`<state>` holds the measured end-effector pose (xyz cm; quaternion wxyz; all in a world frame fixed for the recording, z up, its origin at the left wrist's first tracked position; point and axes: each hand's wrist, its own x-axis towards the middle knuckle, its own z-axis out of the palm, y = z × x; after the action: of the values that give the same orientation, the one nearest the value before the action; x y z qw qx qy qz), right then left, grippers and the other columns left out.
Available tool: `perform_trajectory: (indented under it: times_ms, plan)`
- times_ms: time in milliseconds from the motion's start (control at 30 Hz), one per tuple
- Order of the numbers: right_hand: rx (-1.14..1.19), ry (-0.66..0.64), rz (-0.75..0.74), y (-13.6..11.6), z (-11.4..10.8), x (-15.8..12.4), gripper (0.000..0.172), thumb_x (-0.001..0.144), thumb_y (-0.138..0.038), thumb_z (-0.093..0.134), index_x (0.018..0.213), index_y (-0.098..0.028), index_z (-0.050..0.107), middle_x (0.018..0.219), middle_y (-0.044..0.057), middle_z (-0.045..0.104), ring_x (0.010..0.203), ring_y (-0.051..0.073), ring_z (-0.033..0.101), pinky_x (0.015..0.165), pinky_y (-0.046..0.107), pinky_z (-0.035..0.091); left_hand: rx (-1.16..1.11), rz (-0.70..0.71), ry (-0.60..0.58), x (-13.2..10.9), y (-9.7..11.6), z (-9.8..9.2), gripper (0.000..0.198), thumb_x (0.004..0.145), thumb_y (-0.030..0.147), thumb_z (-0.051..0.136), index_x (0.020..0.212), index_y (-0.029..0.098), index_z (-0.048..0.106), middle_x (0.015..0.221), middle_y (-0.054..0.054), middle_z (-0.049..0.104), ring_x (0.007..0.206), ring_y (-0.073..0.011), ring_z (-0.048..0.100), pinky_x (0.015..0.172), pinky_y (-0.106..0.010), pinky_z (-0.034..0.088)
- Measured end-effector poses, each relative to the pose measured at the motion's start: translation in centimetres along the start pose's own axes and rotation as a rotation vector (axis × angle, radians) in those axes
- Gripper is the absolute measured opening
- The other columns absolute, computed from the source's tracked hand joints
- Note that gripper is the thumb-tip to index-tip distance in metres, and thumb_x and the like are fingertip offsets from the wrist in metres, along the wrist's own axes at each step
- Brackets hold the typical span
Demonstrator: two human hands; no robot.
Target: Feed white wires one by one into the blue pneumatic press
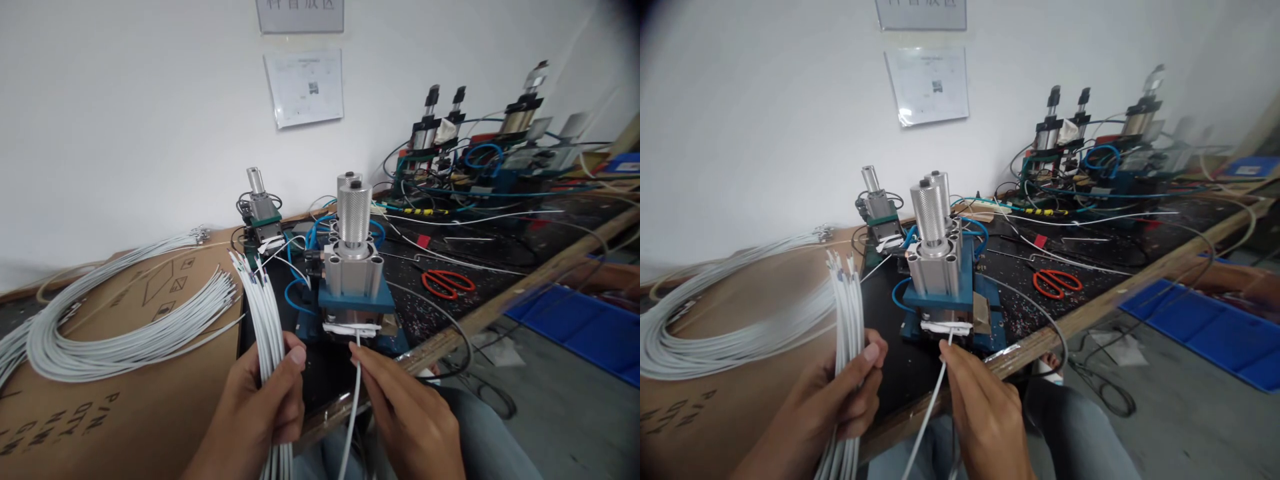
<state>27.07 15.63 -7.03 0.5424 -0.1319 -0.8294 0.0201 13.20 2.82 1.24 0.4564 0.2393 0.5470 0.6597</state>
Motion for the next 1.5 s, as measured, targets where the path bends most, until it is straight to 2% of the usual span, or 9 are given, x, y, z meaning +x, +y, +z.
perform_trajectory:
  times_ms: [200, 367, 933, 1133, 1233, 1367, 1500]
  plan:
    - [-0.016, -0.018, 0.039, 0.0, 0.0, 0.5, 0.025, 0.103, -0.015, 0.045, 0.115, -0.012, 0.067, 0.101, 0.006, 0.079, 0.091, 0.014, 0.076, 0.077, 0.022, 0.061, 0.014, 0.021, 0.025, -0.7, 0.4, 0.3, 0.036, 0.086, 0.050, 0.072, 0.090, 0.018, 0.057, 0.052, 0.010, 0.036, 0.046, -0.0041, 0.025, 0.043, -0.015, 0.024]
    - [0.023, -0.022, 0.051, -0.1, 0.0, 0.6, 0.024, 0.103, -0.013, 0.046, 0.116, -0.011, 0.067, 0.102, 0.008, 0.078, 0.095, 0.013, 0.075, 0.084, 0.020, 0.058, 0.035, 0.005, 0.026, -0.9, 0.4, 0.3, 0.036, 0.086, 0.051, 0.071, 0.091, 0.018, 0.057, 0.053, 0.010, 0.035, 0.047, -0.0049, 0.025, 0.043, -0.016, 0.025]
    - [-0.001, -0.022, 0.076, -0.2, 0.2, 0.3, 0.024, 0.102, -0.014, 0.047, 0.117, -0.013, 0.066, 0.103, 0.006, 0.078, 0.093, 0.014, 0.075, 0.079, 0.022, 0.059, 0.030, 0.013, 0.024, -0.9, 0.4, 0.6, 0.034, 0.087, 0.049, 0.070, 0.086, 0.019, 0.056, 0.054, 0.010, 0.034, 0.048, -0.0051, 0.024, 0.044, -0.016, 0.023]
    - [0.024, -0.012, 0.091, -0.2, 0.2, 0.2, 0.024, 0.101, -0.012, 0.048, 0.117, -0.013, 0.066, 0.103, 0.006, 0.078, 0.095, 0.012, 0.075, 0.083, 0.020, 0.057, 0.045, 0.004, 0.030, -1.1, 0.7, 0.7, 0.035, 0.087, 0.051, 0.070, 0.084, 0.020, 0.054, 0.053, 0.009, 0.034, 0.048, -0.0060, 0.024, 0.044, -0.017, 0.024]
    - [0.029, -0.014, 0.094, -0.2, 0.2, 0.2, 0.024, 0.101, -0.011, 0.048, 0.116, -0.013, 0.067, 0.102, 0.006, 0.078, 0.094, 0.012, 0.075, 0.082, 0.019, 0.058, 0.067, -0.008, 0.059, -1.2, 0.7, 0.7, 0.039, 0.083, 0.053, 0.073, 0.082, 0.019, 0.054, 0.053, 0.009, 0.035, 0.048, -0.0062, 0.024, 0.044, -0.018, 0.024]
    - [0.004, -0.009, 0.089, -0.1, 0.2, 0.1, 0.024, 0.100, -0.011, 0.048, 0.115, -0.013, 0.067, 0.102, 0.007, 0.078, 0.091, 0.015, 0.076, 0.078, 0.022, 0.062, 0.090, -0.014, 0.135, -0.8, 1.1, 1.1, 0.049, 0.070, 0.060, 0.080, 0.084, 0.019, 0.057, 0.053, 0.009, 0.033, 0.046, -0.0076, 0.029, 0.043, -0.021, 0.025]
    - [0.025, -0.012, 0.088, -0.1, 0.3, 0.1, 0.025, 0.100, -0.010, 0.049, 0.117, -0.011, 0.067, 0.103, 0.009, 0.078, 0.094, 0.015, 0.076, 0.080, 0.022, 0.062, 0.076, -0.017, 0.132, -0.3, 1.4, 1.4, 0.053, 0.067, 0.062, 0.081, 0.086, 0.019, 0.059, 0.053, 0.010, 0.032, 0.046, -0.0083, 0.032, 0.043, -0.022, 0.026]
